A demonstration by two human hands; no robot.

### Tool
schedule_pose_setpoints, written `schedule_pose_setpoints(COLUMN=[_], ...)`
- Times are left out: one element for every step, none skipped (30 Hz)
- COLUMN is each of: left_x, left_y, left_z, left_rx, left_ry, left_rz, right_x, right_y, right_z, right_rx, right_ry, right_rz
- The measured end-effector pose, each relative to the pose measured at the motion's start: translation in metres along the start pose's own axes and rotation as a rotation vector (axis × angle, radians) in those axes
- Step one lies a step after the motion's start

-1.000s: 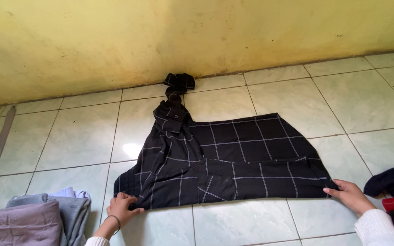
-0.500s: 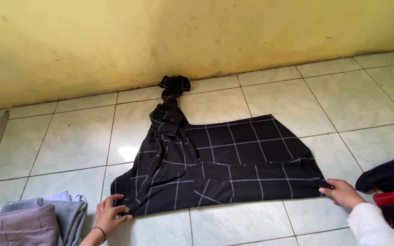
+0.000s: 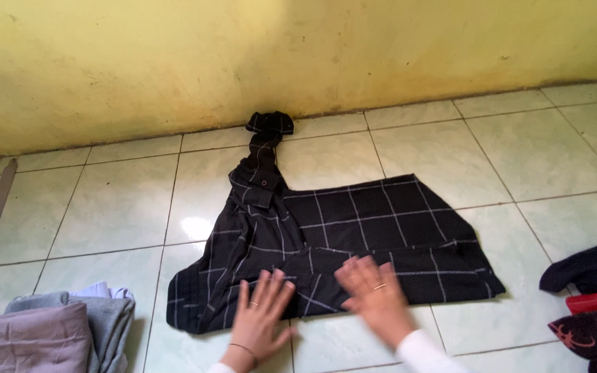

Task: Fold a black plaid shirt on the floor.

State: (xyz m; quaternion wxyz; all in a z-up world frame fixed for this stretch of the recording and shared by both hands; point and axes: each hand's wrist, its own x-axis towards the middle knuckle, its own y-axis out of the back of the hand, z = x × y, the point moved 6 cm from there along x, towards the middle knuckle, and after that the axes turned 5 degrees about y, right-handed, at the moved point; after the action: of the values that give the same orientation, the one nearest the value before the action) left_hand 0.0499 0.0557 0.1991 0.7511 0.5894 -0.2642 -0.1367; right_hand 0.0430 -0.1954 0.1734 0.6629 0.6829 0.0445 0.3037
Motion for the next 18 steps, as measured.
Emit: schedule_pose_setpoints(left_x=[-0.003,-0.006,-0.009,-0.011,-0.013,-0.020,-0.027,-0.027,-0.027,-0.027,-0.027,-0.029,-0.034,-0.038,-0.042,-0.045,-0.049,-0.052], left_y=[-0.006,-0.010,-0.015,-0.016,-0.018,-0.021,-0.019,-0.016,-0.013,-0.011,-0.008,-0.003,-0.003,-0.006,-0.010,-0.009,-0.010,-0.008], left_z=[-0.001,0.002,0.005,0.000,-0.007,-0.010,-0.012,-0.018,-0.024,-0.025,-0.026,-0.029,-0.036,-0.042,-0.047,-0.052,-0.057,-0.064], left_rx=[0.001,0.021,0.041,0.038,0.063,0.084,0.076,0.074,0.071,0.069,0.072,0.079,0.081,0.071,0.061,0.058,0.052,0.049], left_ry=[-0.002,-0.053,-0.103,-0.110,-0.093,-0.071,-0.073,-0.061,-0.048,-0.048,-0.050,-0.051,-0.050,-0.040,-0.029,-0.031,-0.031,-0.032], left_rz=[0.005,0.074,0.143,0.140,0.140,0.133,0.122,0.134,0.147,0.148,0.168,0.184,0.182,0.152,0.122,0.121,0.105,0.087], right_x=[0.004,0.006,0.008,0.005,0.001,-0.008,-0.024,-0.034,-0.045,-0.056,-0.073,-0.090,-0.103,-0.118,-0.132,-0.144,-0.157,-0.170], right_y=[0.002,0.004,0.006,0.002,-0.002,-0.006,-0.010,-0.021,-0.031,-0.026,-0.027,-0.027,-0.029,-0.026,-0.023,-0.033,-0.035,-0.038], right_z=[-0.004,-0.008,-0.013,-0.001,0.012,0.023,0.042,0.071,0.100,0.116,0.141,0.164,0.176,0.195,0.213,0.216,0.222,0.226], right_rx=[-0.004,-0.022,-0.040,-0.042,-0.073,-0.099,-0.095,-0.051,-0.006,-0.008,-0.109,-0.205,-0.203,-0.176,-0.149,-0.150,-0.168,-0.182], right_ry=[0.000,0.044,0.087,0.079,0.047,0.016,0.010,-0.077,-0.168,-0.168,-0.317,-0.467,-0.466,-0.524,-0.581,-0.584,-0.665,-0.748], right_rz=[0.003,0.017,0.031,0.029,0.034,0.031,0.020,-0.110,-0.238,-0.239,-0.384,-0.526,-0.526,-0.468,-0.409,-0.411,-0.305,-0.199])
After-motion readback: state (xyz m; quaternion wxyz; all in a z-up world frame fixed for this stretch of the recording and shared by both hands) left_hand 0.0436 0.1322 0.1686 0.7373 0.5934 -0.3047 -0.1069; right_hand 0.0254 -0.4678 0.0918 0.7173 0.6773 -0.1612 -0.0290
